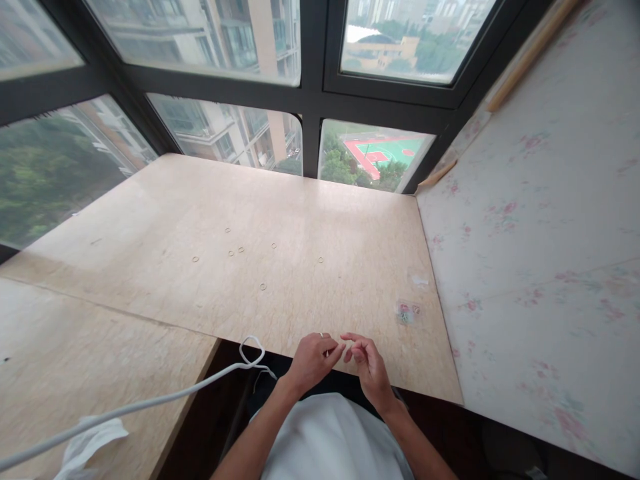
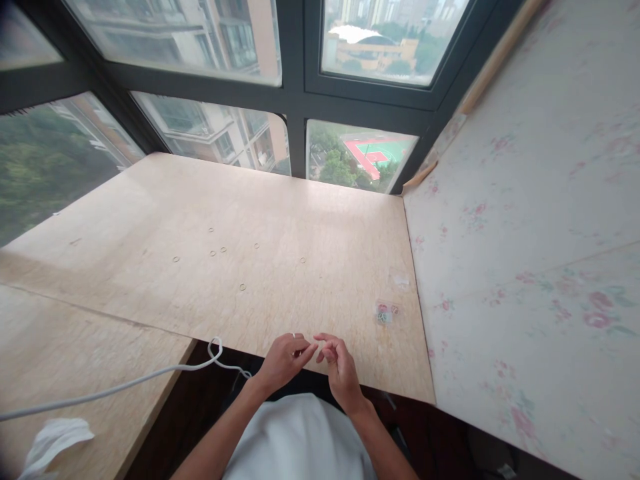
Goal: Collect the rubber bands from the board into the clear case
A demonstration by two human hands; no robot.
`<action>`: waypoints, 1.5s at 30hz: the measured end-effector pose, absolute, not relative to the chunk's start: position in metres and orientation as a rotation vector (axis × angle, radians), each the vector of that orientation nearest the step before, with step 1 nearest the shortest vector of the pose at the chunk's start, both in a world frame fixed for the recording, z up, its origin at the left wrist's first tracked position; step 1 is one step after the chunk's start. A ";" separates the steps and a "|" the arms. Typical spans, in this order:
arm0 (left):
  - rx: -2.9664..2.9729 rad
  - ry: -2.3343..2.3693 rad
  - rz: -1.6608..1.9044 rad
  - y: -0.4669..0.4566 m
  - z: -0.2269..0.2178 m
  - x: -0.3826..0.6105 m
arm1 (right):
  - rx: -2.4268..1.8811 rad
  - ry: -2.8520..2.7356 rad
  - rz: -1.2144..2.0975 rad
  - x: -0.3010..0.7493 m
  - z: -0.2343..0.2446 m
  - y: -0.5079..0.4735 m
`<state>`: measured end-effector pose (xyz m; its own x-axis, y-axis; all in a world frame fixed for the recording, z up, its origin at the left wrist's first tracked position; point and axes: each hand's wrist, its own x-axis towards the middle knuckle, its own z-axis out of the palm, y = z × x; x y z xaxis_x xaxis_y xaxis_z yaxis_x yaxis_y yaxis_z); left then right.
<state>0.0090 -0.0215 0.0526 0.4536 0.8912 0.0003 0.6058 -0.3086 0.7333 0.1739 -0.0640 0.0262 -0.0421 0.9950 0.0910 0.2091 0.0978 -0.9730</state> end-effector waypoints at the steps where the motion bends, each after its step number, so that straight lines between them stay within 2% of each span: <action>1: 2.047 1.246 0.540 -0.021 0.051 0.009 | -1.299 -1.395 1.060 0.174 0.026 -0.063; 12: 2.127 1.239 0.572 -0.014 0.040 0.011 | -1.440 -1.373 1.043 0.180 0.034 -0.053; 25: 2.125 1.318 0.561 -0.002 0.030 0.013 | -1.198 -1.495 1.065 0.176 0.027 -0.037; 35: 2.156 1.331 0.575 0.008 0.023 0.016 | -1.220 -1.401 1.208 0.180 0.014 -0.019; 45: 2.375 1.229 0.842 0.025 0.023 0.020 | -1.243 -1.568 1.179 0.183 0.019 -0.001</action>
